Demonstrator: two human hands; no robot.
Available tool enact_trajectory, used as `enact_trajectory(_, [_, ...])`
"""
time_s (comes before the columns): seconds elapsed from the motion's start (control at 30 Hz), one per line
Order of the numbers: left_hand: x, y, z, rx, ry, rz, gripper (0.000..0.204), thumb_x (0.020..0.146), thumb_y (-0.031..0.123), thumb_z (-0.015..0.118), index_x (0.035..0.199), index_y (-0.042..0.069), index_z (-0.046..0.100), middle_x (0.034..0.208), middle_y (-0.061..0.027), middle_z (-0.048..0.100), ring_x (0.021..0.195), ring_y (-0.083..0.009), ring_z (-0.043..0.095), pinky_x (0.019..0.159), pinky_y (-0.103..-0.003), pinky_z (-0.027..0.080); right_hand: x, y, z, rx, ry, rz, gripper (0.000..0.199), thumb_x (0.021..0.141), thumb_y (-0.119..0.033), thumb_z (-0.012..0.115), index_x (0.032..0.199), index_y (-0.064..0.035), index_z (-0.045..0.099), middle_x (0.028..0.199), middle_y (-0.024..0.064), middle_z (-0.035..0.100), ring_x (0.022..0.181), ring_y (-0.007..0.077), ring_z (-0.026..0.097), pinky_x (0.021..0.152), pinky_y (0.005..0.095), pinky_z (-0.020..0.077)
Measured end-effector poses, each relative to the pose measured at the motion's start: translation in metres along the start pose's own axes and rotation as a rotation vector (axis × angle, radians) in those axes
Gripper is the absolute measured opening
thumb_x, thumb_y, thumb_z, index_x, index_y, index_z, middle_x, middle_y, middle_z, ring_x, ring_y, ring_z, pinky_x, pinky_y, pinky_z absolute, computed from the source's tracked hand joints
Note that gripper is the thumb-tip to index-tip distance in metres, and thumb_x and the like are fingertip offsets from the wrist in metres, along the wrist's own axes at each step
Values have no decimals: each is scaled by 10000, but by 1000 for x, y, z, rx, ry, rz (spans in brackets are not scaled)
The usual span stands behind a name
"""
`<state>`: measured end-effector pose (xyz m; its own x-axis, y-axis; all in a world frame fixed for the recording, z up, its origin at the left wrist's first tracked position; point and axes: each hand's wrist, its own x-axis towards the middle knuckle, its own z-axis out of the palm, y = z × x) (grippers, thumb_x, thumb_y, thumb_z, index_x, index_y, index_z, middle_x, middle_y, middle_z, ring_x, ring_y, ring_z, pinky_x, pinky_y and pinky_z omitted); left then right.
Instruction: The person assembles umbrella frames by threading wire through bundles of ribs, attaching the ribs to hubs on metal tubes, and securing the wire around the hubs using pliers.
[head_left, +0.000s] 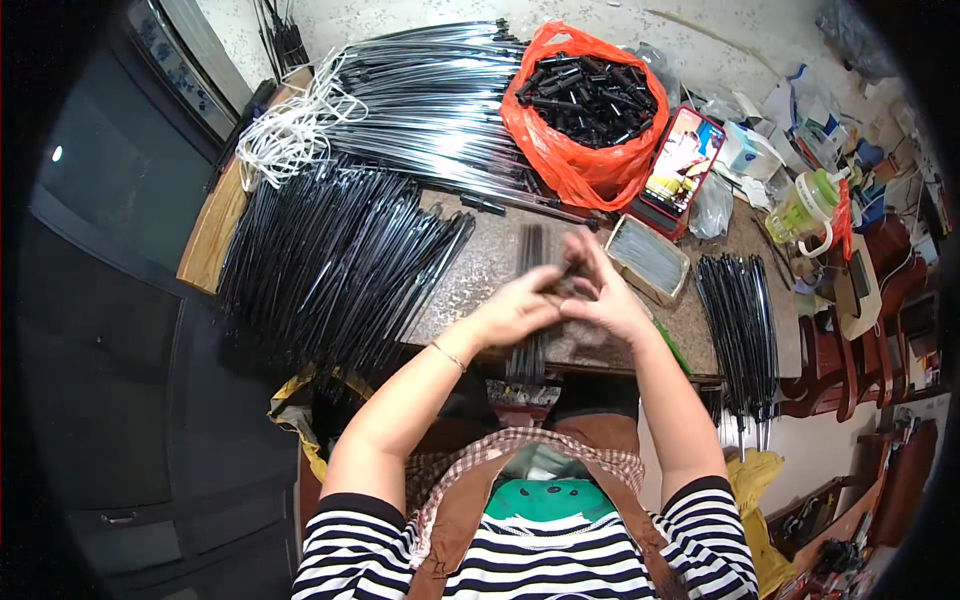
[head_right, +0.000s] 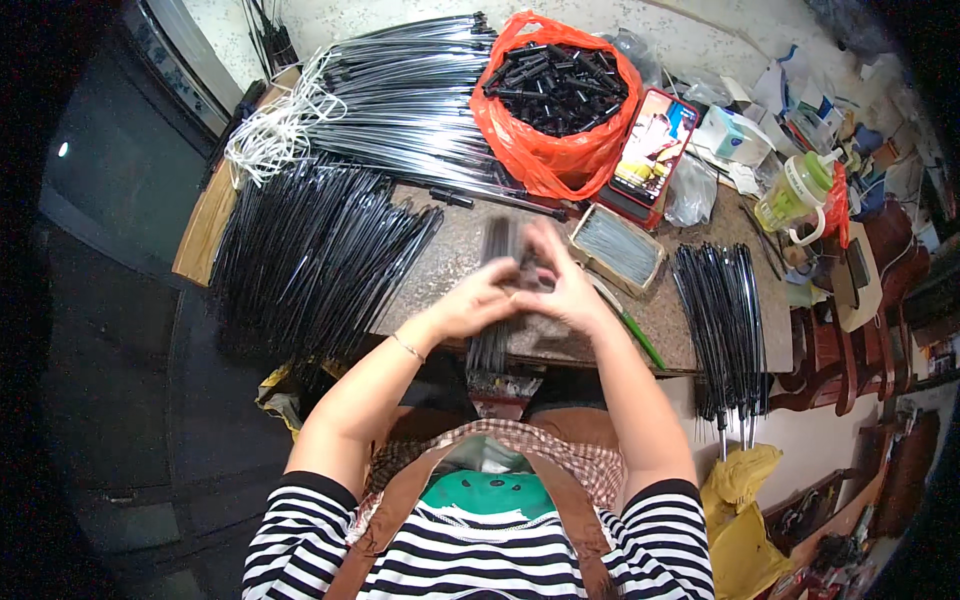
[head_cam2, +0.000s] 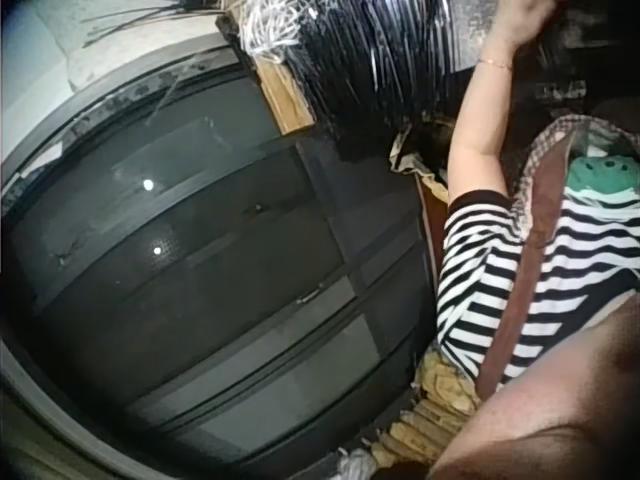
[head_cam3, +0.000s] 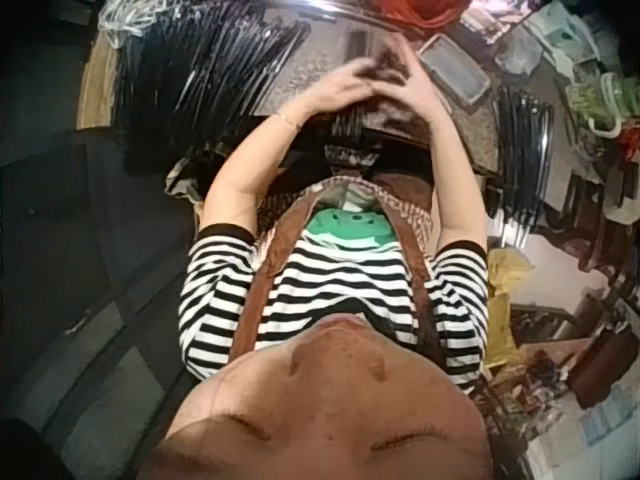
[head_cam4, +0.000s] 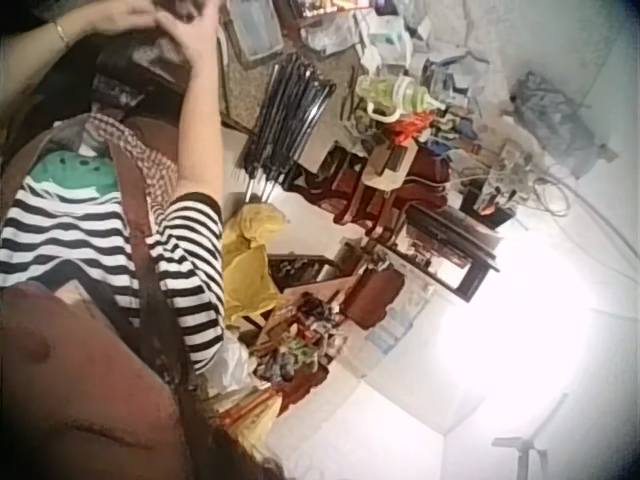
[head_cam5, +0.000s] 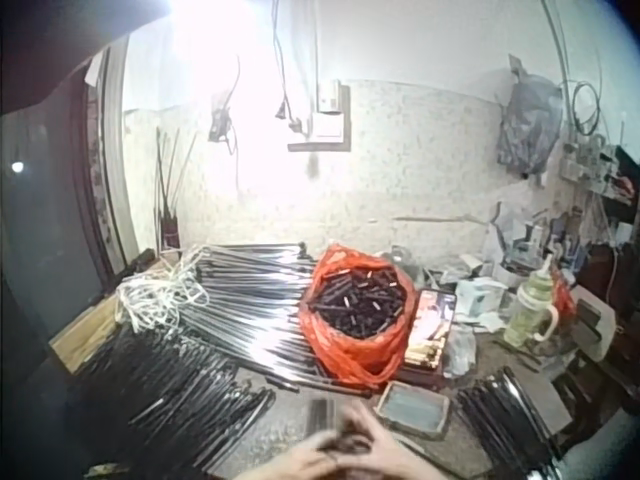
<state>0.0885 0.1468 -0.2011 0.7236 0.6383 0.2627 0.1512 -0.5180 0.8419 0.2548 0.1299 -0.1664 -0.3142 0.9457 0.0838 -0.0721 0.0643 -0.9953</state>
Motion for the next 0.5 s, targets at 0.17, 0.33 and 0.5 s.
enact_trajectory(0.17, [-2, 10, -9, 238, 39, 81, 481, 726, 215, 478, 1147, 82, 285, 1073, -149, 415, 988, -257, 415, 828, -313, 334, 20, -56, 23, 21, -453, 55, 600, 553, -40, 619, 1101, -7, 377, 789, 76, 571, 751, 113, 518, 758, 278, 376])
enact_trajectory(0.33, [-3, 15, -12, 26, 243, 73, 126, 723, 124, 490, 784, 32, 552, 786, -126, 522, 728, -253, 516, 652, -285, 405, 10, -47, 23, 360, -48, 91, 579, 622, -55, 585, 1136, -34, 319, 1073, 121, 435, 916, 151, 464, 762, 273, 389])
enact_trajectory(0.5, [-11, 15, -3, 32, 19, 105, 156, 738, 132, 480, 845, 29, 528, 778, -106, 541, 713, -241, 525, 660, -301, 402, 6, -41, 31, -222, 12, -123, 482, 645, -100, 595, 1083, -25, 409, 1031, 72, 479, 912, 116, 456, 786, 242, 355])
